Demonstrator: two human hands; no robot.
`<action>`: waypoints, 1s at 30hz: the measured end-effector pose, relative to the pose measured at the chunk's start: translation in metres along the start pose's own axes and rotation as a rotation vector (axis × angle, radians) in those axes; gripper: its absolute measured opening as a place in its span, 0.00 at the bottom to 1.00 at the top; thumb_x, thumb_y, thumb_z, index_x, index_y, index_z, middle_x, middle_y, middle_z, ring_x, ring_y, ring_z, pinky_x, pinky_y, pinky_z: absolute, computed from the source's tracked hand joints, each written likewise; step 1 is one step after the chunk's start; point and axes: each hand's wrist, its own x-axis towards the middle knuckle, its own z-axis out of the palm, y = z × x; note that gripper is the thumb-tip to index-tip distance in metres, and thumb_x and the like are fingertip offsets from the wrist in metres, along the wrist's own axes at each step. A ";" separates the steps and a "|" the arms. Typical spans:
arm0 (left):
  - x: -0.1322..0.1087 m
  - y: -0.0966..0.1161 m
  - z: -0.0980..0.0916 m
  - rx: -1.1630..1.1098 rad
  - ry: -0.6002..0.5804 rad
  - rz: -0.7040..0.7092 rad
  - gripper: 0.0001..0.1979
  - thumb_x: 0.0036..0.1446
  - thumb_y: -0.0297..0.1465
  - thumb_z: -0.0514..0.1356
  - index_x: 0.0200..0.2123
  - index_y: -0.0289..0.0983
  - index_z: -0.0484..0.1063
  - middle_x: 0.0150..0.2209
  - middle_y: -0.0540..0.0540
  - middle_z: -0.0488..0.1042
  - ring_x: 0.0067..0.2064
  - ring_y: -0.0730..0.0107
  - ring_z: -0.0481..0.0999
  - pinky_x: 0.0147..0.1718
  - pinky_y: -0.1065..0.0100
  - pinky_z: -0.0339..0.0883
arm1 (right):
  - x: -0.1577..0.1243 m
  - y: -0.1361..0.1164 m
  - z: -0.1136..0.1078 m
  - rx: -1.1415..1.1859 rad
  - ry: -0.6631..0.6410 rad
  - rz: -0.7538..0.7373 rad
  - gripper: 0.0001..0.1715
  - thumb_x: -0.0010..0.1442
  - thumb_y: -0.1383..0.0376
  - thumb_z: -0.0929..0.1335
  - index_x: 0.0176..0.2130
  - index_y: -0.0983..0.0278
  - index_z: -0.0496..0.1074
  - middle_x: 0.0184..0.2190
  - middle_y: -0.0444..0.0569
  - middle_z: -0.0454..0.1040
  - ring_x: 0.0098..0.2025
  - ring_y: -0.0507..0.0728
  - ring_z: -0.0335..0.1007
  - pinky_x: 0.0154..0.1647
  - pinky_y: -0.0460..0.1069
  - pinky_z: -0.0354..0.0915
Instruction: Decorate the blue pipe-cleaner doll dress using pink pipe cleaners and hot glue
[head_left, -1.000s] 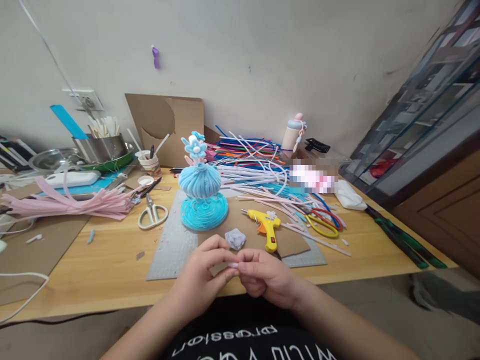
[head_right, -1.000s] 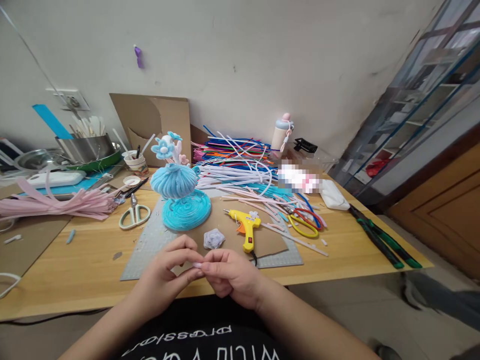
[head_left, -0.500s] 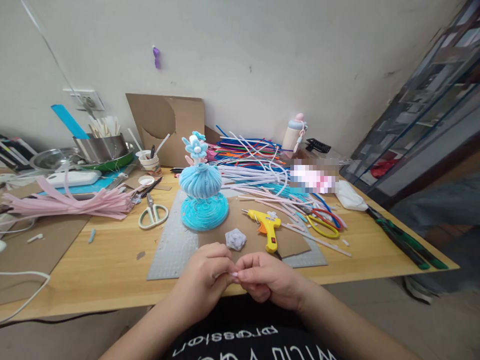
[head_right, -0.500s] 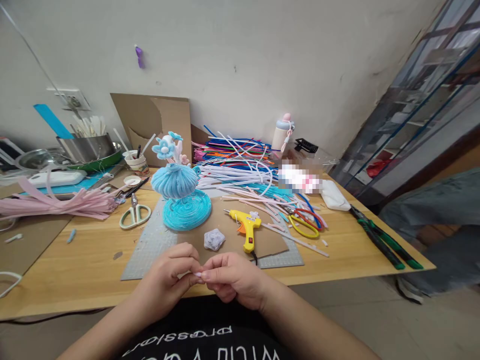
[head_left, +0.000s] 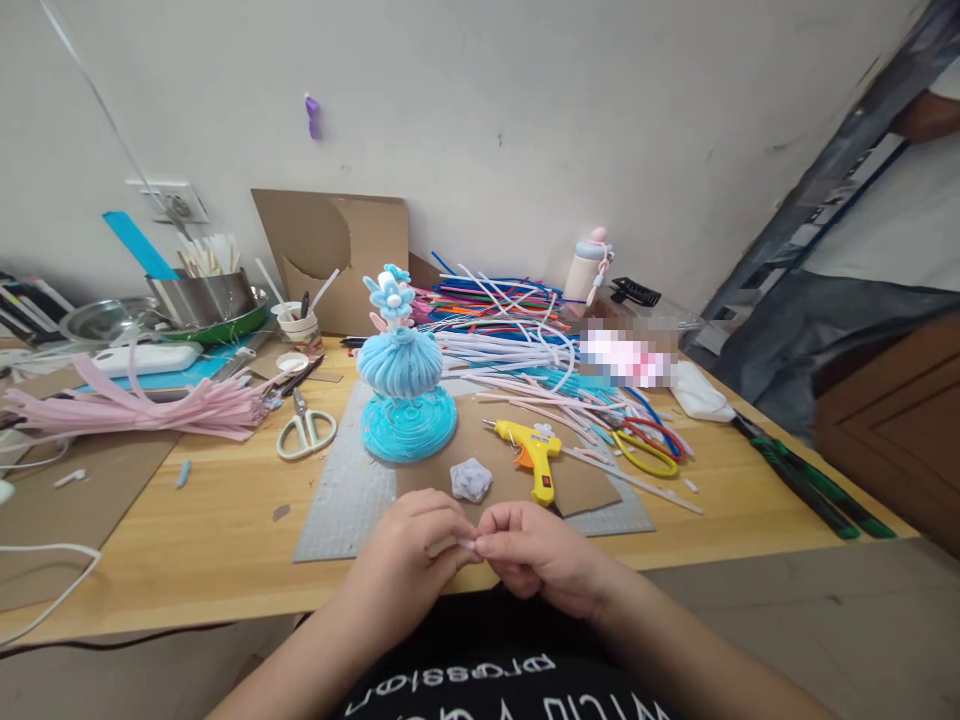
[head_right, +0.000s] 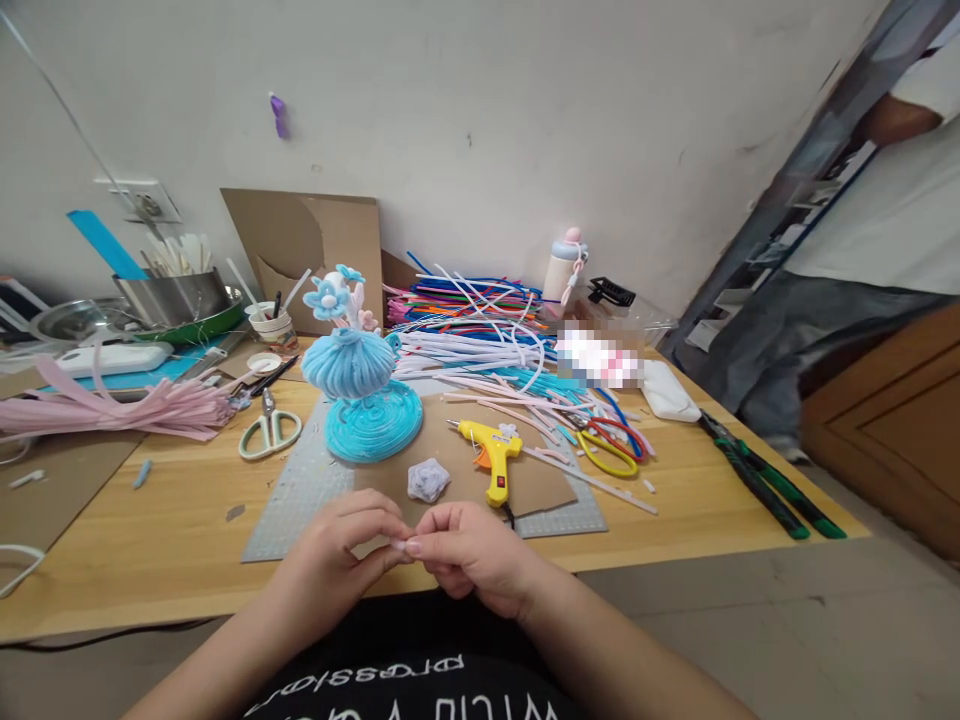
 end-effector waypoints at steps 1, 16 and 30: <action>0.000 0.000 0.000 -0.045 0.008 -0.042 0.02 0.55 0.27 0.61 0.30 0.36 0.73 0.30 0.48 0.74 0.33 0.70 0.72 0.33 0.69 0.63 | 0.000 0.000 0.000 0.010 -0.002 -0.010 0.17 0.48 0.59 0.74 0.26 0.65 0.64 0.13 0.32 0.53 0.14 0.42 0.39 0.15 0.43 0.33; 0.005 -0.002 0.006 -0.574 -0.015 -0.332 0.08 0.54 0.35 0.61 0.35 0.36 0.73 0.36 0.45 0.73 0.39 0.66 0.73 0.39 0.67 0.64 | 0.000 -0.003 0.003 0.202 -0.090 -0.007 0.17 0.53 0.59 0.72 0.27 0.65 0.62 0.14 0.32 0.51 0.15 0.42 0.36 0.15 0.41 0.33; 0.004 -0.010 0.025 -0.886 0.217 -0.636 0.14 0.50 0.40 0.64 0.26 0.33 0.71 0.27 0.52 0.65 0.26 0.79 0.56 0.27 0.74 0.51 | -0.001 -0.005 0.003 0.116 0.082 -0.078 0.16 0.49 0.61 0.72 0.26 0.63 0.61 0.13 0.32 0.52 0.14 0.42 0.36 0.15 0.41 0.33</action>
